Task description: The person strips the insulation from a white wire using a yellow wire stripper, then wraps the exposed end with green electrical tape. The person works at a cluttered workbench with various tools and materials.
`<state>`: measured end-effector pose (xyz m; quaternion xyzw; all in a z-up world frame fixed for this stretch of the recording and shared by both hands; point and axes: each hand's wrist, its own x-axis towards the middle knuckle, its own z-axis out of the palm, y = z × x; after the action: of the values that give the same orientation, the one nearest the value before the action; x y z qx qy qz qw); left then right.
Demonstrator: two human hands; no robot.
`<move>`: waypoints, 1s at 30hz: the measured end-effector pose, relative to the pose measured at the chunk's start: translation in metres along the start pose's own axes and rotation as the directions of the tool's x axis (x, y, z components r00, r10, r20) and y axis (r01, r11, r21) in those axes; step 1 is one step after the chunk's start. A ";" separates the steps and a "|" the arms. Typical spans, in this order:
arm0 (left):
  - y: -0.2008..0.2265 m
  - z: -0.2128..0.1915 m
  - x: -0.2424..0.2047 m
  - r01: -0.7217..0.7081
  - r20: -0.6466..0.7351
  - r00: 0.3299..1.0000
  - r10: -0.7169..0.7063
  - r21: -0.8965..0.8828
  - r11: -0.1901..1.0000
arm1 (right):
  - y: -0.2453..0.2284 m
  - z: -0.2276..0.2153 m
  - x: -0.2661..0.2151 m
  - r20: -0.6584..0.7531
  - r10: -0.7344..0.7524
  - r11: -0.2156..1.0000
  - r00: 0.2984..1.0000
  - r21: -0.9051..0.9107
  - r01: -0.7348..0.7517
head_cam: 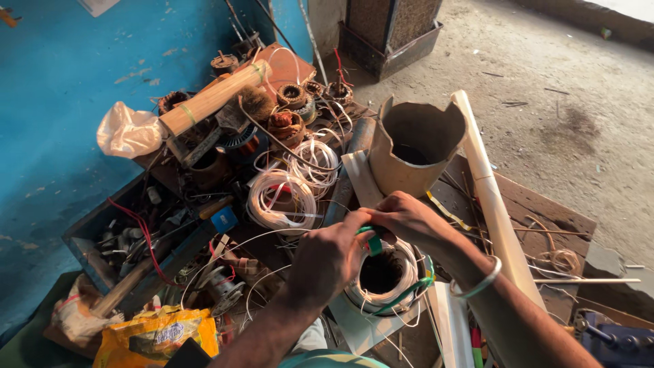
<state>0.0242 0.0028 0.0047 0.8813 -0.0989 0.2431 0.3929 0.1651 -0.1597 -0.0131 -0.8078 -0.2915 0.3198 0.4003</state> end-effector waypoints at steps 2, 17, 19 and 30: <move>-0.004 0.000 -0.001 0.021 0.002 1.000 -0.021 0.058 0.998 | 0.003 0.000 -0.006 0.001 -0.079 0.992 0.997 0.100 0.079; -0.050 0.011 0.008 0.782 0.570 0.622 -0.538 -0.421 0.458 | 0.001 0.039 -0.035 -0.433 -0.668 0.744 0.605 -0.368 0.558; -0.038 0.006 0.007 0.680 0.488 0.697 -0.525 -0.217 0.701 | 0.002 0.036 -0.033 -0.462 -0.593 0.805 0.660 -0.359 0.472; -0.002 0.007 0.005 -0.009 0.096 0.995 0.015 -0.061 0.998 | 0.001 -0.002 -0.022 -0.095 0.065 0.992 0.993 0.110 -0.054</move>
<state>0.0315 -0.0012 0.0017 0.8793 -0.1303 0.1994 0.4125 0.1525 -0.1774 -0.0071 -0.8081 -0.2295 0.3068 0.4474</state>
